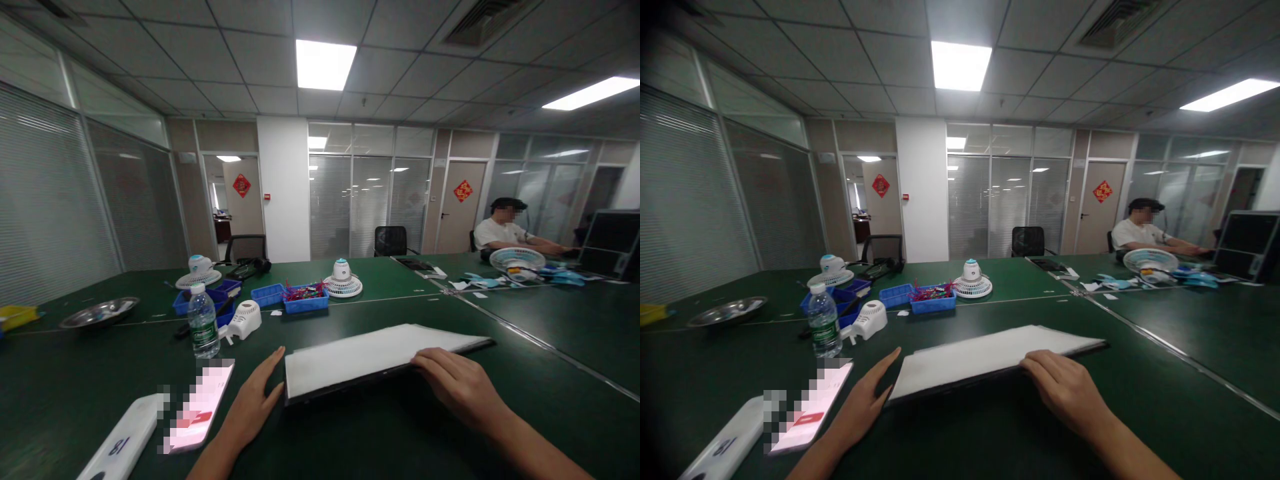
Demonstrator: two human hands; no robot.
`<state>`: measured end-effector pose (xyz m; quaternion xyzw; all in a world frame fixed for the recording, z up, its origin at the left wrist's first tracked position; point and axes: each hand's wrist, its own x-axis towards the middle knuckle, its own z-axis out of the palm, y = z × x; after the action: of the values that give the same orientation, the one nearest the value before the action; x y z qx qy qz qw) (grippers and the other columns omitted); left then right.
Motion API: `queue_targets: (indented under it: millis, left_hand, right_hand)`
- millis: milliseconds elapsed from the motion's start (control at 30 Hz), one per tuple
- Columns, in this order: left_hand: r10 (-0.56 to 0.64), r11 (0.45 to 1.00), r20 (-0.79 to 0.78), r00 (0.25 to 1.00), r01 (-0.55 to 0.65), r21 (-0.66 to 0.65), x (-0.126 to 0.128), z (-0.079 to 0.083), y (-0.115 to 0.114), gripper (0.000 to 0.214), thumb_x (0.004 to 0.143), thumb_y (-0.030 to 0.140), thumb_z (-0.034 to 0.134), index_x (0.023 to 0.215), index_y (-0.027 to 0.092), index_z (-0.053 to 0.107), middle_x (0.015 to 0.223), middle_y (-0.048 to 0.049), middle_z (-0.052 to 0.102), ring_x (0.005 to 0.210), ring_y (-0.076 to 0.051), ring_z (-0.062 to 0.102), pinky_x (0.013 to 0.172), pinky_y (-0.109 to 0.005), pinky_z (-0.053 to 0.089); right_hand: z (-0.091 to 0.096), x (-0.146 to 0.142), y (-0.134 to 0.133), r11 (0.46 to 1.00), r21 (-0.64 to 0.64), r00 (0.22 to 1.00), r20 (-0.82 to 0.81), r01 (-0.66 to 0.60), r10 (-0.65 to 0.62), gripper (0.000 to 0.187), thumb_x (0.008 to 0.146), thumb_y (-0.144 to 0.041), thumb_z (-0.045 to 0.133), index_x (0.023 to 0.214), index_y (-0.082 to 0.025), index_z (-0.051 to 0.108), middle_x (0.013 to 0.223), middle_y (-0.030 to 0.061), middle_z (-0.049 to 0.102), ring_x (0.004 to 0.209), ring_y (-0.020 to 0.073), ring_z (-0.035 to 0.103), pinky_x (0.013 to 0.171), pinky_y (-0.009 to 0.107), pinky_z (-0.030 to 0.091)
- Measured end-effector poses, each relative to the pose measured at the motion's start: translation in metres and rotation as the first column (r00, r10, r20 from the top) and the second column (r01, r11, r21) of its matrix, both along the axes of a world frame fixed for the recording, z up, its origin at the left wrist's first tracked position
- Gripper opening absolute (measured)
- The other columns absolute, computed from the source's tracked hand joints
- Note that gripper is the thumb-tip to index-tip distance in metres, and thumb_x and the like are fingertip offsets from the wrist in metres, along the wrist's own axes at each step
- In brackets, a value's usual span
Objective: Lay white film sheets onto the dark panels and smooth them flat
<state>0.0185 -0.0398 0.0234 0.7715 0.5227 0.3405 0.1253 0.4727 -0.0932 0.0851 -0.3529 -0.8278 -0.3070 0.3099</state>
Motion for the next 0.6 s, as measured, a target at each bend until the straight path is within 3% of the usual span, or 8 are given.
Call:
queue_targets:
  millis: [100,267,367,600]
  left_hand:
    - [0.033,0.999,0.004,0.999,-0.032,-0.035,-0.007,-0.007,0.006,0.067,0.091,0.041,0.055,0.153,0.024,0.038,0.158,-0.0074,0.045,0.145,-0.025,0.042,0.121,-0.047,0.032]
    - [0.06,0.995,0.03,0.998,-0.058,-0.078,-0.02,-0.022,0.018,0.07,0.088,0.041,0.059,0.152,0.024,0.039,0.157,-0.0085,0.046,0.142,-0.027,0.046,0.119,-0.047,0.035]
    - [0.053,0.994,0.035,0.998,-0.05,-0.094,-0.022,-0.027,0.021,0.068,0.087,0.041,0.06,0.15,0.023,0.044,0.155,-0.0089,0.049,0.142,-0.028,0.046,0.119,-0.048,0.034]
    - [0.052,0.993,0.026,0.998,-0.049,-0.106,-0.022,-0.025,0.02,0.06,0.087,0.044,0.057,0.143,0.023,0.053,0.151,-0.0082,0.055,0.139,-0.028,0.05,0.118,-0.048,0.037]
  right_hand:
    - [0.023,0.016,-0.021,0.991,-0.006,0.991,0.019,0.136,-0.136,0.027,0.092,-0.024,0.055,0.114,-0.026,0.07,0.109,0.0066,0.075,0.091,0.0222,0.072,0.079,0.033,0.058]
    - [0.049,0.05,-0.042,0.94,-0.046,0.941,0.063,0.337,-0.334,0.028,0.086,-0.042,0.055,0.105,-0.03,0.07,0.095,0.0064,0.074,0.062,0.0202,0.068,0.046,0.03,0.051]
    - [0.048,0.07,-0.039,0.909,-0.022,0.908,0.067,0.415,-0.413,0.028,0.082,-0.04,0.054,0.103,-0.029,0.07,0.086,0.0086,0.074,0.055,0.022,0.066,0.042,0.033,0.047]
    - [0.031,0.108,0.003,0.787,-0.152,0.801,0.148,0.598,-0.58,0.023,0.082,-0.024,0.052,0.101,-0.023,0.065,0.087,0.0119,0.074,0.067,0.0259,0.07,0.047,0.031,0.044]
